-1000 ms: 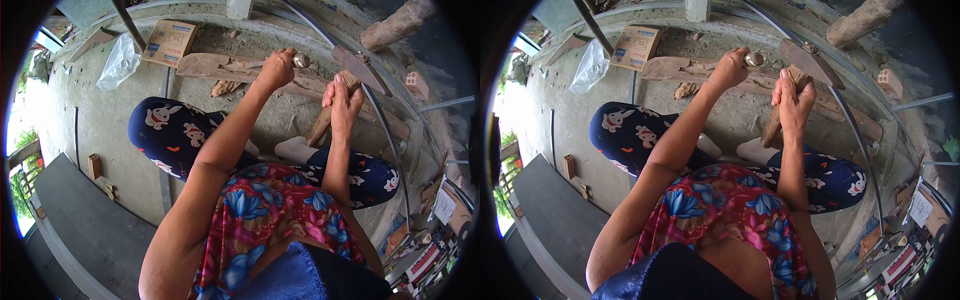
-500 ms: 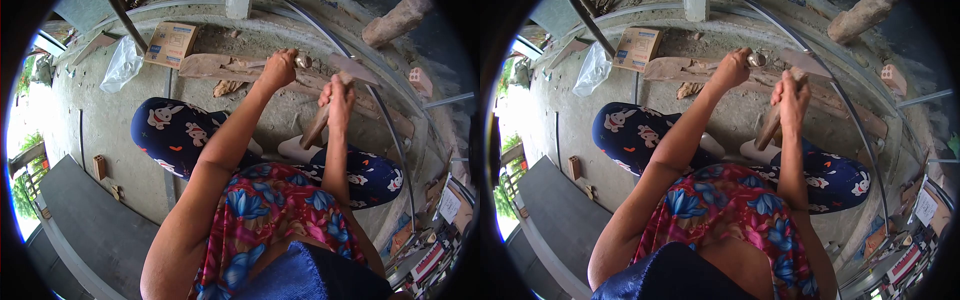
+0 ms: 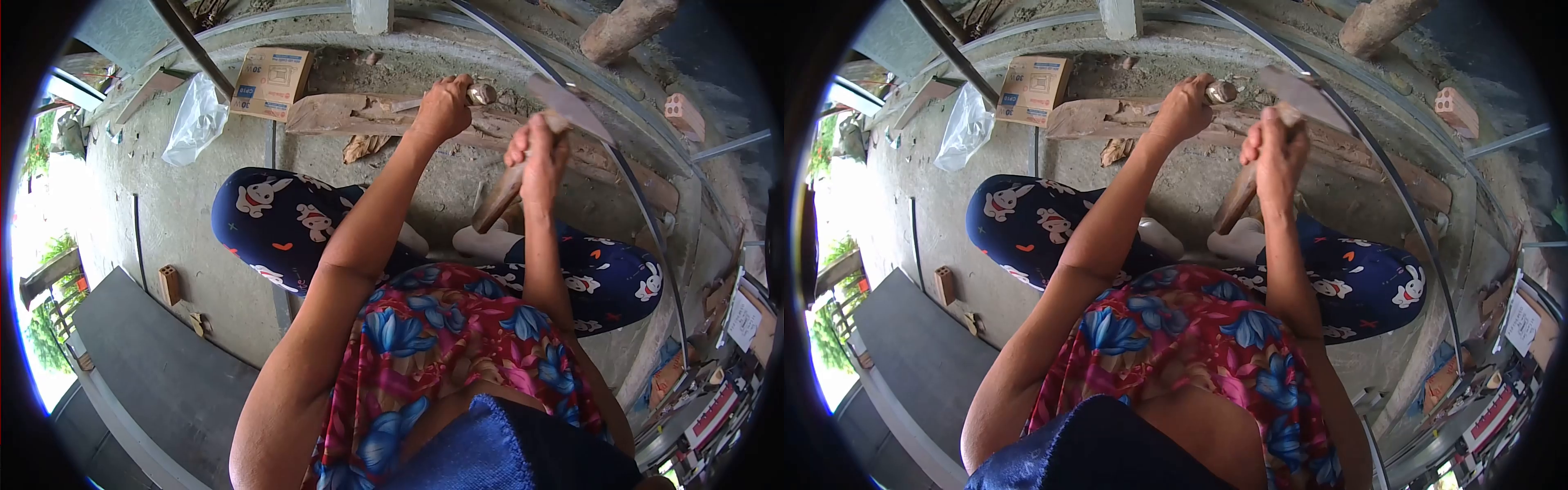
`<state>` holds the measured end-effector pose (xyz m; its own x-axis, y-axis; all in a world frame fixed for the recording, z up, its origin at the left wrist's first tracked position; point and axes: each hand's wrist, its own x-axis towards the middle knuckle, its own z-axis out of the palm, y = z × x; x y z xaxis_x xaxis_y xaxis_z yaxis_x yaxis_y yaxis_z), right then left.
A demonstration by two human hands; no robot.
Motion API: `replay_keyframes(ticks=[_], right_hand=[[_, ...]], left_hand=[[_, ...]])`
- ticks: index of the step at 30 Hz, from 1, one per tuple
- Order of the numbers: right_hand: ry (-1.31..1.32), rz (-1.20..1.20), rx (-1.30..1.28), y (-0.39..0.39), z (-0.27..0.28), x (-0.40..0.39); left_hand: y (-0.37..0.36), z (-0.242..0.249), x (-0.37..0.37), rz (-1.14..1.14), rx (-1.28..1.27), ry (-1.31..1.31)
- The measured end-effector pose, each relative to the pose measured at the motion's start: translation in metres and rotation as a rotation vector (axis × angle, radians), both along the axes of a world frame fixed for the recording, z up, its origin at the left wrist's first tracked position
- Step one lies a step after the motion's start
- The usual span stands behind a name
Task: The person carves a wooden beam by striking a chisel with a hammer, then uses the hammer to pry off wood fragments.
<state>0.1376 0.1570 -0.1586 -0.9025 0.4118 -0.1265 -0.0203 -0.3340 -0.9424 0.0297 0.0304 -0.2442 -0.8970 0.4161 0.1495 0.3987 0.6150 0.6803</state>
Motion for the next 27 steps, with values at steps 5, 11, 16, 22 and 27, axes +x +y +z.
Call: replay_keyframes(ticks=[5,11,16,22,27], right_hand=[[-0.238,0.117,-0.138,0.000,-0.017,-0.004],[-0.089,0.044,-0.058,0.010,-0.005,-0.004],[-0.298,0.171,-0.082,-0.010,-0.030,0.000],[-0.066,0.061,0.055,0.001,0.006,-0.006],[-0.052,0.057,0.061,0.004,0.008,-0.002]], left_hand=[[0.002,-0.007,-0.006,0.014,-0.022,0.046],[0.002,-0.008,0.001,0.030,-0.042,0.047],[-0.008,-0.016,0.004,0.063,-0.159,-0.031],[-0.006,-0.016,0.006,0.047,-0.088,-0.075],[0.010,-0.005,0.012,-0.027,-0.016,-0.057]])
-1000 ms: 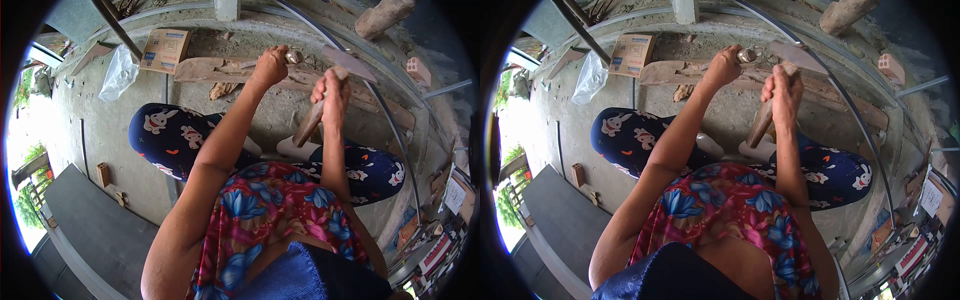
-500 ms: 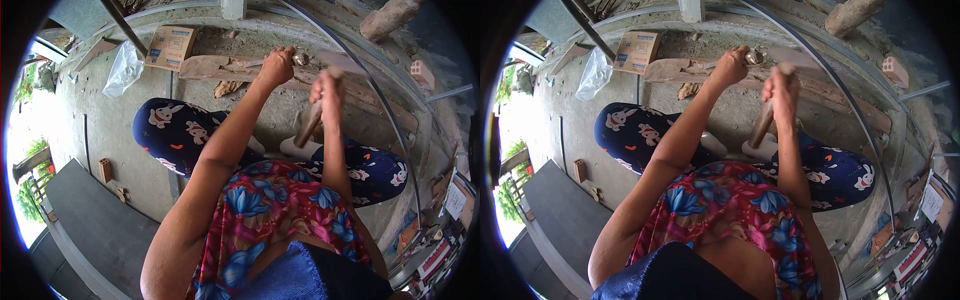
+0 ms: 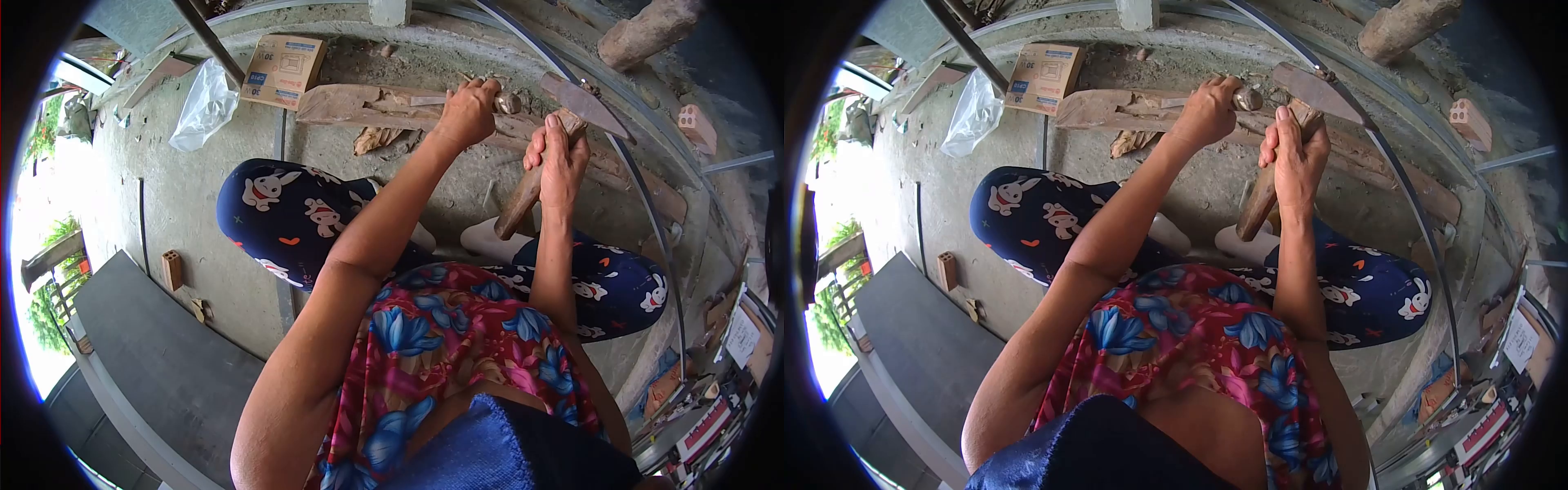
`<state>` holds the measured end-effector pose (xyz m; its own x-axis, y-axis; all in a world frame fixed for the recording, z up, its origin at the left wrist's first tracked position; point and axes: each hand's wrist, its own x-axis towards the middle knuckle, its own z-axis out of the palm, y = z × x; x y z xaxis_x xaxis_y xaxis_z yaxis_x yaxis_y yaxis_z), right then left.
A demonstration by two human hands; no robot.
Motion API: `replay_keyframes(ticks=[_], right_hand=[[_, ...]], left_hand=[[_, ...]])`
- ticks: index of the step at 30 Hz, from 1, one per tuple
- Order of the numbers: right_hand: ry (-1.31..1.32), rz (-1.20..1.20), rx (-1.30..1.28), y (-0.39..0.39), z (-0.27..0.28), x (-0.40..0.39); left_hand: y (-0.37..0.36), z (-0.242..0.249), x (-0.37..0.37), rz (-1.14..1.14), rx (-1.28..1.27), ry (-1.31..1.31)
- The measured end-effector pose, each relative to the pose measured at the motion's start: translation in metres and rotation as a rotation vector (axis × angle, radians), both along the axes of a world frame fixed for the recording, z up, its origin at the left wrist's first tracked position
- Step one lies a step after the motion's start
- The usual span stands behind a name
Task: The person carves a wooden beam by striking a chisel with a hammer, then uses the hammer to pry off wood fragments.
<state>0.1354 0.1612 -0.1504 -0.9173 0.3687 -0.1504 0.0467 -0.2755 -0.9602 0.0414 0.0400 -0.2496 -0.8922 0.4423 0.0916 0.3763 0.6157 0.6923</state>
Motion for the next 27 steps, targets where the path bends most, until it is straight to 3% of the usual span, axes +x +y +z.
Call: replay_keyframes(ticks=[9,11,13,16,19,22,23,27], right_hand=[[0.093,-0.067,0.010,-0.004,0.002,0.003],[-0.072,0.090,0.103,-0.002,-0.027,0.001],[-0.215,0.050,0.006,-0.004,-0.025,0.004],[-0.123,-0.013,-0.085,0.008,-0.011,0.003],[-0.021,-0.072,-0.059,0.015,-0.002,0.003],[-0.176,0.099,0.042,0.007,-0.029,0.002],[-0.239,0.111,-0.036,0.001,-0.043,0.002],[-0.211,0.143,-0.043,-0.008,-0.038,0.006]], left_hand=[[0.002,0.006,0.006,0.022,-0.016,0.097],[0.001,0.006,0.007,0.001,-0.050,0.073],[0.004,0.003,0.004,-0.006,-0.062,0.104],[0.002,-0.008,0.004,0.009,0.009,0.156],[0.001,-0.010,-0.002,0.004,-0.004,0.040],[0.000,-0.003,0.003,0.025,-0.089,0.027],[-0.002,-0.001,0.004,0.028,-0.143,0.016],[-0.013,-0.020,-0.002,0.075,-0.105,0.012]])
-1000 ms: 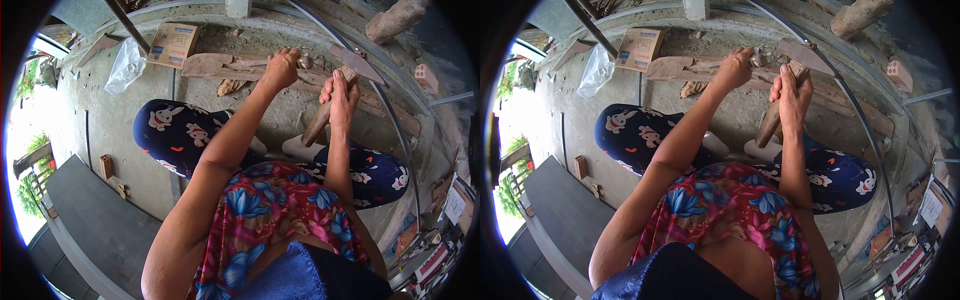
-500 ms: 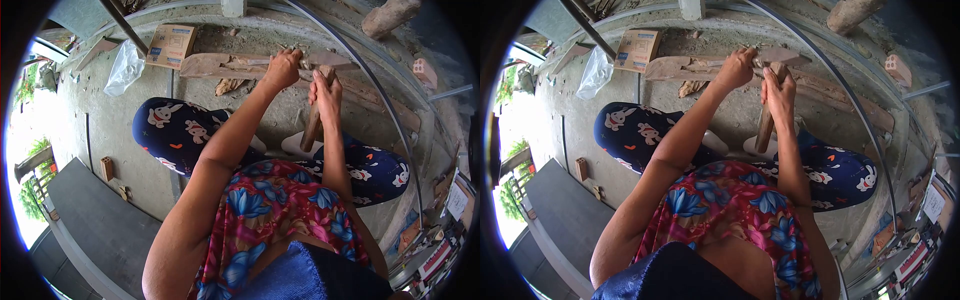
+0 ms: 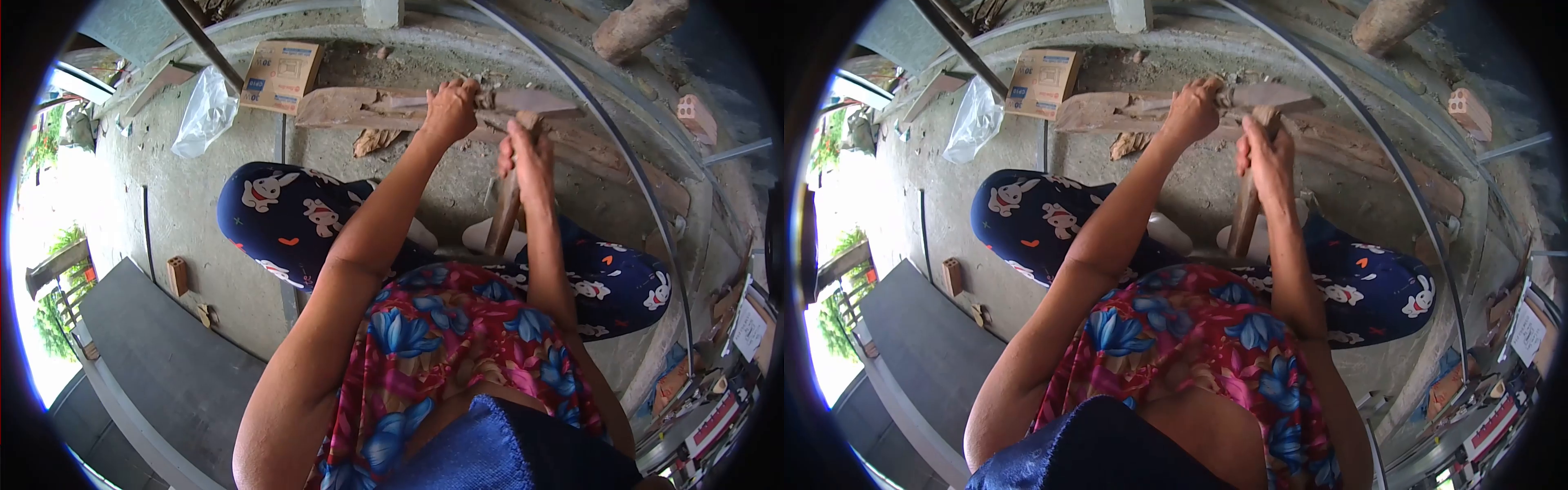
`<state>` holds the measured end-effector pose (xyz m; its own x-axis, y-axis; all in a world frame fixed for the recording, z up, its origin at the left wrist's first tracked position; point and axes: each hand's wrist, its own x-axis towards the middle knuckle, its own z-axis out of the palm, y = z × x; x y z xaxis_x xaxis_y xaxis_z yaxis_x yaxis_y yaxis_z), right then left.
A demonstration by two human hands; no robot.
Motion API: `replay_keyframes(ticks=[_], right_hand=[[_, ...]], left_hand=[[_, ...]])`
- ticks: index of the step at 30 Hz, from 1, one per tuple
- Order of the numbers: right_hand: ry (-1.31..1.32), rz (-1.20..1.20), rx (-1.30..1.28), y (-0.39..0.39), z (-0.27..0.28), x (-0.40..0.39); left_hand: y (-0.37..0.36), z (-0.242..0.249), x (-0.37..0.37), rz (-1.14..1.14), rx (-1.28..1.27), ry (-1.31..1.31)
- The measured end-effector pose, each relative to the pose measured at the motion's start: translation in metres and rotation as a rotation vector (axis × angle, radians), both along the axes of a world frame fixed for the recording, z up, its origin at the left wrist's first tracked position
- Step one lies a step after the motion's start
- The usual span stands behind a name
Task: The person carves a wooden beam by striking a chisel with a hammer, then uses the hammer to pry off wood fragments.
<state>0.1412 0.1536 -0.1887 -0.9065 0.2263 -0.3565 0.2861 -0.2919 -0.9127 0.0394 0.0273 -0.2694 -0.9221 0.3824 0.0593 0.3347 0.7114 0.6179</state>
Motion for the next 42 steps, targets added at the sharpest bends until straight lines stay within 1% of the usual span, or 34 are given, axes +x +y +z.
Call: replay_keyframes(ticks=[1,4,6,9,12,14,16,18,20,21,22,24,26,28,29,30,32,34,38,39,40,41,42], right_hand=[[0.038,-0.016,0.014,0.002,0.010,0.000],[0.164,-0.049,0.037,0.010,0.039,-0.005],[0.164,-0.072,0.071,0.011,0.048,-0.004],[0.161,-0.080,0.057,0.011,0.048,-0.003],[0.203,-0.160,0.047,0.011,0.061,0.000],[0.251,-0.128,0.056,0.015,0.055,0.000],[0.279,-0.104,0.062,0.014,0.035,-0.001],[0.101,0.008,0.169,0.007,0.019,-0.003],[-0.004,-0.038,0.160,0.004,0.009,0.000],[0.047,-0.031,0.127,0.005,0.016,-0.001],[0.085,-0.026,0.094,0.008,0.026,0.002],[0.149,-0.113,0.088,0.015,0.038,0.001],[0.155,-0.118,0.063,0.022,0.039,0.003],[0.063,-0.061,0.064,0.018,0.026,0.002],[-0.065,0.000,-0.007,0.019,0.005,0.000],[-0.037,-0.031,0.055,0.016,0.002,0.000],[-0.097,-0.080,-0.086,0.022,0.000,0.002],[-0.063,-0.097,-0.053,0.027,0.010,0.007],[0.011,-0.130,-0.018,0.026,0.028,0.006],[0.016,-0.060,0.023,0.024,0.013,0.004],[-0.091,-0.028,0.043,0.015,0.007,0.002],[-0.081,-0.001,0.090,0.016,-0.007,0.004],[-0.071,0.030,0.139,0.013,-0.007,0.003]], left_hand=[[0.001,0.003,0.000,0.009,0.040,0.013],[0.012,0.020,0.007,-0.011,0.033,0.121],[0.017,0.029,0.012,-0.036,0.049,0.092],[0.019,0.029,0.014,-0.059,0.068,0.072],[0.017,0.027,0.016,-0.064,0.075,0.067],[0.017,0.026,0.016,-0.074,0.075,0.040],[0.018,0.023,0.016,-0.080,0.077,0.032],[0.021,0.020,0.016,-0.073,0.079,0.039],[0.023,0.015,0.020,-0.099,0.012,0.036],[0.022,0.013,0.021,-0.099,-0.022,0.028],[0.020,0.013,0.021,-0.095,0.006,0.031],[0.018,0.013,0.016,-0.103,0.060,0.039],[0.018,0.017,0.015,-0.089,0.060,0.040],[0.020,0.015,0.015,-0.095,0.060,0.034],[0.022,0.013,0.019,-0.104,0.020,0.056],[0.023,0.011,0.024,-0.113,-0.020,0.078],[0.024,0.008,0.023,-0.113,-0.077,0.095],[0.024,0.009,0.024,-0.116,-0.111,0.066],[0.022,0.013,0.021,-0.109,-0.072,0.044],[0.022,0.014,0.022,-0.119,-0.093,0.033],[0.022,0.011,0.024,-0.132,-0.113,0.024],[0.024,0.009,0.026,-0.143,-0.130,0.014],[0.025,0.006,0.027,-0.143,-0.154,0.042]])
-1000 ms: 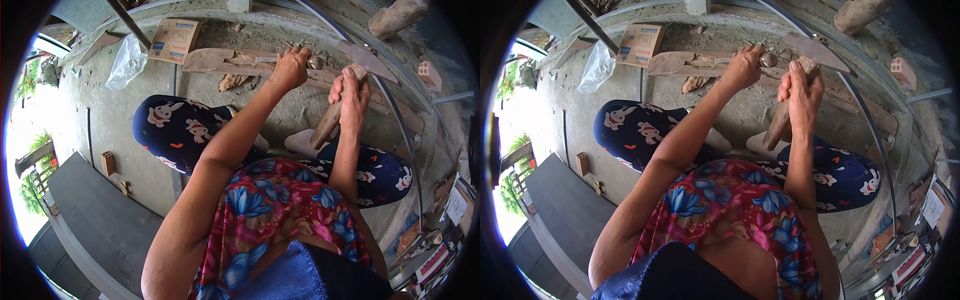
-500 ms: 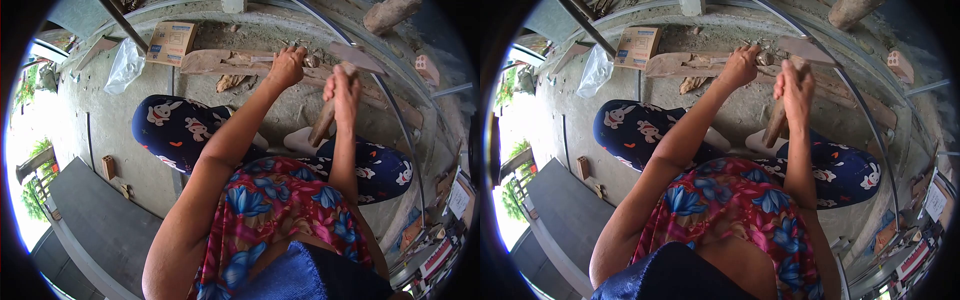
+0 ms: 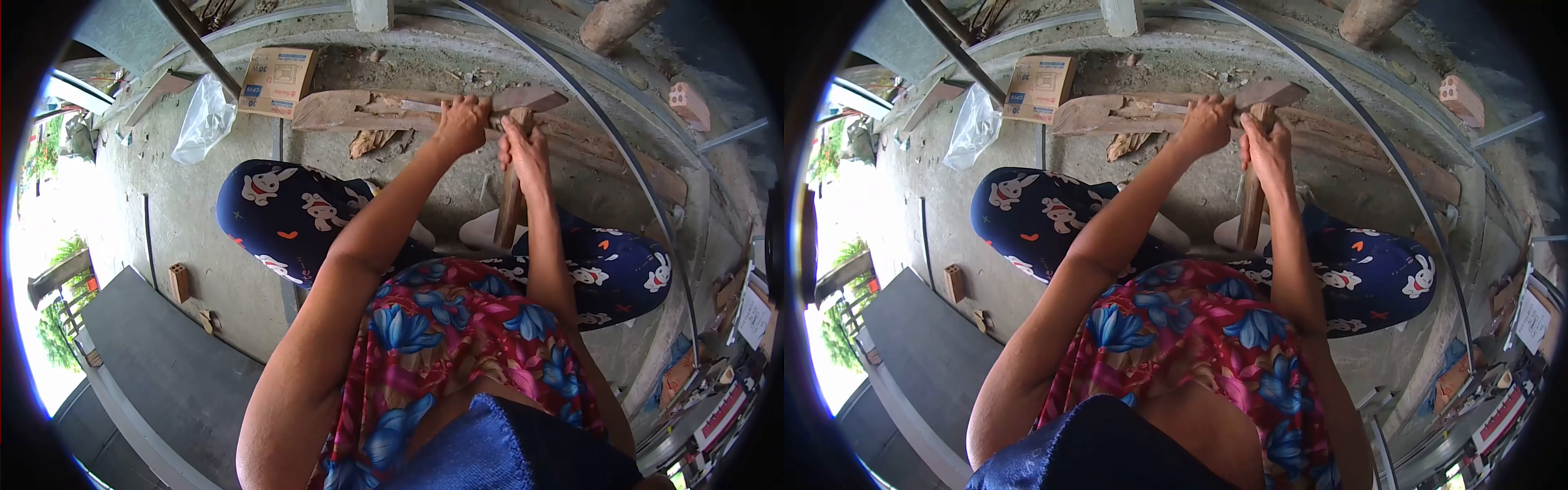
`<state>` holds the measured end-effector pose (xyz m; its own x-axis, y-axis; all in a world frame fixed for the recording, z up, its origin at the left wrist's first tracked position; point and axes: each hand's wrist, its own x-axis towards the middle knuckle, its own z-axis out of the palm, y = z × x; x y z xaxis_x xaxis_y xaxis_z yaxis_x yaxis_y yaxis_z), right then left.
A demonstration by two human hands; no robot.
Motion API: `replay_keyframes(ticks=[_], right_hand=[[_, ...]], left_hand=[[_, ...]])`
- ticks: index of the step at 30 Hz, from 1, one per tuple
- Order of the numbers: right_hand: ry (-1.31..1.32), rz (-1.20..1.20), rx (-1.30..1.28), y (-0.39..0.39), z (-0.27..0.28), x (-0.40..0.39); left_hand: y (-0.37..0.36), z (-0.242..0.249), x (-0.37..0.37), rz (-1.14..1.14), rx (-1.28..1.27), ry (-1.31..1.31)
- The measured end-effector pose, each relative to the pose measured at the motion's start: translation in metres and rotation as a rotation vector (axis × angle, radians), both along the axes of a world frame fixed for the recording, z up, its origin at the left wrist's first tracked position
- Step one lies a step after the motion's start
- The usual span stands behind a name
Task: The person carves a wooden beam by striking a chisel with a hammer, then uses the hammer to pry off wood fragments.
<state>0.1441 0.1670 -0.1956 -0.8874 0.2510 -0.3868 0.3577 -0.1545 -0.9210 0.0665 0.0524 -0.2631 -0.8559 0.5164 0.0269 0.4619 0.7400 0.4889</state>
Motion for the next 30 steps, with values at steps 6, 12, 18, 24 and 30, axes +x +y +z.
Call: replay_keyframes(ticks=[6,12,18,24,30], right_hand=[[0.163,-0.120,-0.051,0.009,0.045,0.007],[0.073,-0.095,0.004,0.010,0.004,0.011],[0.127,-0.163,-0.083,0.017,0.021,0.009],[0.048,-0.071,-0.077,0.012,-0.005,0.008],[0.070,-0.004,-0.086,-0.003,-0.008,0.008]], left_hand=[[-0.004,-0.001,-0.008,0.034,0.126,-0.027],[-0.001,-0.011,0.000,0.022,0.001,-0.008],[-0.002,-0.013,-0.001,0.015,-0.034,-0.022],[-0.002,-0.005,-0.006,0.064,0.035,-0.039],[-0.027,-0.023,-0.013,0.126,-0.062,-0.053]])
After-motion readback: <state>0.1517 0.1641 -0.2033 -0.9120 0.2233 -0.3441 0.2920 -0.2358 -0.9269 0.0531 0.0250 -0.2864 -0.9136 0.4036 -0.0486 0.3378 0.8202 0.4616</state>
